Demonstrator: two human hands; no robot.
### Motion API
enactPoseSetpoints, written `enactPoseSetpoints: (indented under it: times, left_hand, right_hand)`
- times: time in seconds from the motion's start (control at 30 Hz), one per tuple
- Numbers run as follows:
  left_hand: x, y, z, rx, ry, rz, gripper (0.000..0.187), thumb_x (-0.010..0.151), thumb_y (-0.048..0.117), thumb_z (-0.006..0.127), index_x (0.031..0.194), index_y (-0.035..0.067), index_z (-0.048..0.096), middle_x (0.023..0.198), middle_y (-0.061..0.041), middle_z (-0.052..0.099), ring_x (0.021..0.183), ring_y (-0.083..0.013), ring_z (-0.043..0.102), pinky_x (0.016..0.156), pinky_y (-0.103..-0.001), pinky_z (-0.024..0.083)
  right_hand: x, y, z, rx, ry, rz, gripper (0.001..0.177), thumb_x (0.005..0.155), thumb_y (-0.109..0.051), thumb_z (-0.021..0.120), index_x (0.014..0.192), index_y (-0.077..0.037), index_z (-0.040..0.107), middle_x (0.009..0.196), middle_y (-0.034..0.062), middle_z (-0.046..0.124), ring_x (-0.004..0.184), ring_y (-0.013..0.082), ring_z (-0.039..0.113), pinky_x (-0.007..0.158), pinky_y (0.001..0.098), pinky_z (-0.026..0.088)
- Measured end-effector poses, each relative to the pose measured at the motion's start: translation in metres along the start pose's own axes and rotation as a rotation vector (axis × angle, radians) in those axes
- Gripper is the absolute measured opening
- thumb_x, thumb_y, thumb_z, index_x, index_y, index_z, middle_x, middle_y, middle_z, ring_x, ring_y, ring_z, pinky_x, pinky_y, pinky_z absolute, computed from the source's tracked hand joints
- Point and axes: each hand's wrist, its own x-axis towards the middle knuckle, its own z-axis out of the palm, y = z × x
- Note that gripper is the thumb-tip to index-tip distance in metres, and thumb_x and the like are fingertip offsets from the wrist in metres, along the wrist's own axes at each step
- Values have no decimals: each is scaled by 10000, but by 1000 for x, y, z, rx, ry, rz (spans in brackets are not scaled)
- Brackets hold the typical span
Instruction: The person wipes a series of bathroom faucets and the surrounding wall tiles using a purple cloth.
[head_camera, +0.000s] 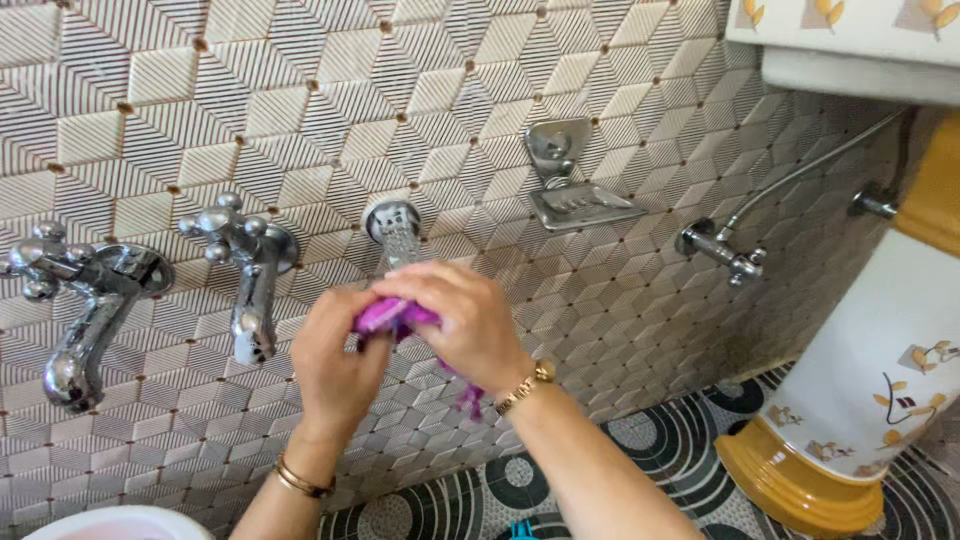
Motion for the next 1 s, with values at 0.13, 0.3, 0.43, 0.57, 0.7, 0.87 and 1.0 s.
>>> enactPoseSetpoints:
  times: [0.13, 0.3, 0.43, 0.57, 0.7, 0.87, 1.0]
  left_hand:
    - [-25, 27, 11, -112, 55, 100, 350, 705, -52, 723, 1037, 33, 653, 991, -128, 697, 859, -255, 696, 752, -321, 557]
    - [-48, 45, 23, -281, -11, -16, 288, 726, -29, 739, 986, 50, 644, 974, -98, 719, 872, -244, 727, 774, -309, 578]
    - [-33, 44, 25, -32, -156, -24, 214, 771, 48, 787, 949, 73, 671, 932, -79, 714, 839, -267, 704, 729, -363, 556]
    - [-8, 47, 4, 134, -148, 338, 326, 746, 53, 739, 1064, 39, 668, 1029, -140, 678, 960, -341, 642, 820, -453, 509]
    - [17, 40, -8, 140, -99, 218, 369, 823, -11, 677, 1189, -18, 632, 1186, -192, 652, 1125, -370, 614, 959, -458, 502]
    - [28, 22, -18, 19, -287, 174, 489, 837, -90, 578, 1316, -3, 623, 1367, -189, 639, 1306, -358, 596, 1111, -426, 481]
    - [29, 16, -16, 2, -269, 188, 431, 883, -94, 570, 1295, 10, 643, 1351, -175, 667, 1301, -337, 624, 1098, -404, 504]
  right_hand:
    - [-26, 8, -30, 138, -120, -109, 263, 930, -113, 769, 1183, -172, 733, 1190, -14, 758, 1141, 140, 712, 987, 307, 559]
    - [-67, -16, -53, 1084, -454, 715, 593, 926, -84, 597, 1496, -229, 518, 1313, -5, 677, 990, 146, 646, 856, 309, 582]
    - [-65, -23, -38, 1124, -125, 1015, 383, 998, -157, 504, 1356, -73, 609, 1224, -22, 734, 1124, 69, 679, 979, 214, 545]
    - [-38, -2, -43, 1092, 46, 1127, 372, 973, -78, 603, 1324, 41, 625, 1058, 117, 749, 789, 167, 704, 702, 305, 611]
    - [-27, -26, -23, 914, 268, 1076, 381, 944, -103, 598, 1323, -68, 608, 1051, 89, 750, 761, 170, 710, 673, 304, 597]
    - [-22, -43, 24, 629, 440, 678, 334, 1013, -96, 589, 1320, 34, 607, 1206, 65, 708, 1075, 122, 667, 948, 252, 526]
    - [-26, -18, 62, 683, 577, 1040, 223, 995, -157, 600, 1101, 21, 683, 967, 48, 717, 836, 107, 643, 748, 256, 527]
